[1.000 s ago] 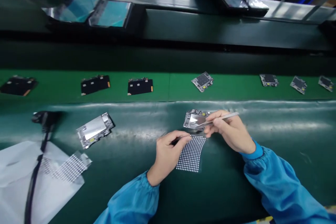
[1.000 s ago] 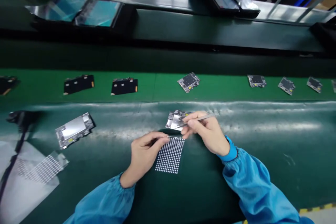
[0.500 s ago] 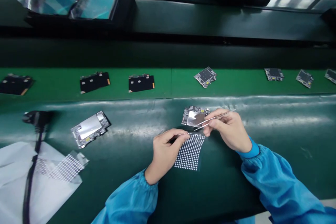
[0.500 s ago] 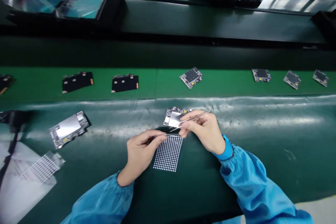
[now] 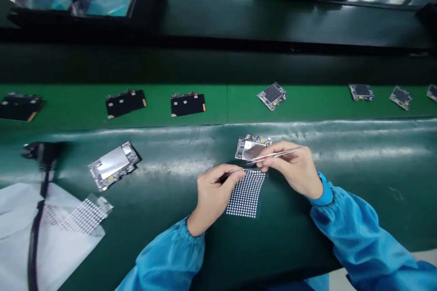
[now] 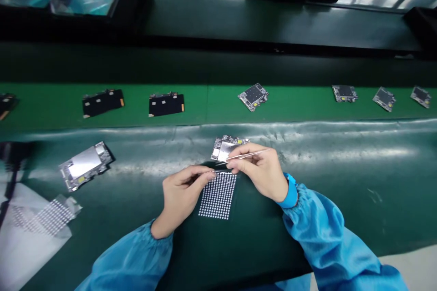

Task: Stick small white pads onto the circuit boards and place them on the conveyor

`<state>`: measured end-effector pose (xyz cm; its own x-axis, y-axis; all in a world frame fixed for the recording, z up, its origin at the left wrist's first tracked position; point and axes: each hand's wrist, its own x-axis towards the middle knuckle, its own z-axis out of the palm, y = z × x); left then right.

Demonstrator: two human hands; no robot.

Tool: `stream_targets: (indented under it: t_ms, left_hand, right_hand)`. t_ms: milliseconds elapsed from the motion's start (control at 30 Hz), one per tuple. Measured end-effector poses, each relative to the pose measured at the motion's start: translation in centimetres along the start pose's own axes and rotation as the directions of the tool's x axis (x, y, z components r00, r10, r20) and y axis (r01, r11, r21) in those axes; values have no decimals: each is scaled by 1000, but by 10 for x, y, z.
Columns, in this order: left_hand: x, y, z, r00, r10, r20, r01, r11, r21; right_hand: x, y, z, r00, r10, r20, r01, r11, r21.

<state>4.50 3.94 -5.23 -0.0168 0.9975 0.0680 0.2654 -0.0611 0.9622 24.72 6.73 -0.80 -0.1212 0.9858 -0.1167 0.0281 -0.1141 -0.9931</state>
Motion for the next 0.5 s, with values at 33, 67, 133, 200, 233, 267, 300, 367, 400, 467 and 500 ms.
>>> stream_targets:
  t_ms: [33,67,133,200,233,267,300,367,400,467,500]
  left_hand:
    - [0,0,0,1000,-2,0,2,1000,2]
    - [0,0,0,1000,-4,-1,4,1000,3]
    - [0,1,0,1000,-7,-1,7,1000,7]
    - [0,2,0,1000,-7,1,7,1000,14]
    - [-1,2,-1,1000,-8,2,8,1000,19]
    - [-1,2,-1,1000,-9,4,9,1000,22]
    - [-1,2,-1,1000,-10,4,10,1000,25]
    - [-2,2,-1,1000,-16,3,16,999,33]
    - [-2,2,-1,1000,-18,-1,18,999,36]
    - [-2,1,-1,1000,-19,-2,19,999,40]
    - [-2,1,-1,1000,-17,-1,17,999,39]
  right_hand:
    - [0,0,-1,1000,-6,-5,6,1000,-17]
    - [0,0,-2,1000,-10,-6,10,999,-34]
    - [0,-1,-2,1000,-7,-3,7,998,-60]
    - [-1,0,-1,1000,4,-2,-4,997,-82]
    - [-1,0,0,1000,9,-3,-10,996,-88]
    - [-1,0,2,1000,14,-5,-14,996,-89]
    - [-1,1,3,1000,19,-6,-20,996,-86]
    - [-1,2,5,999,32,-2,-33,997,-69]
    - [-1,2,6,999,37,1,-37,998,-57]
    - [0,2,7,999,45,8,-44,998,-40]
    - [0,3,7,999,46,11,-46,998,-35]
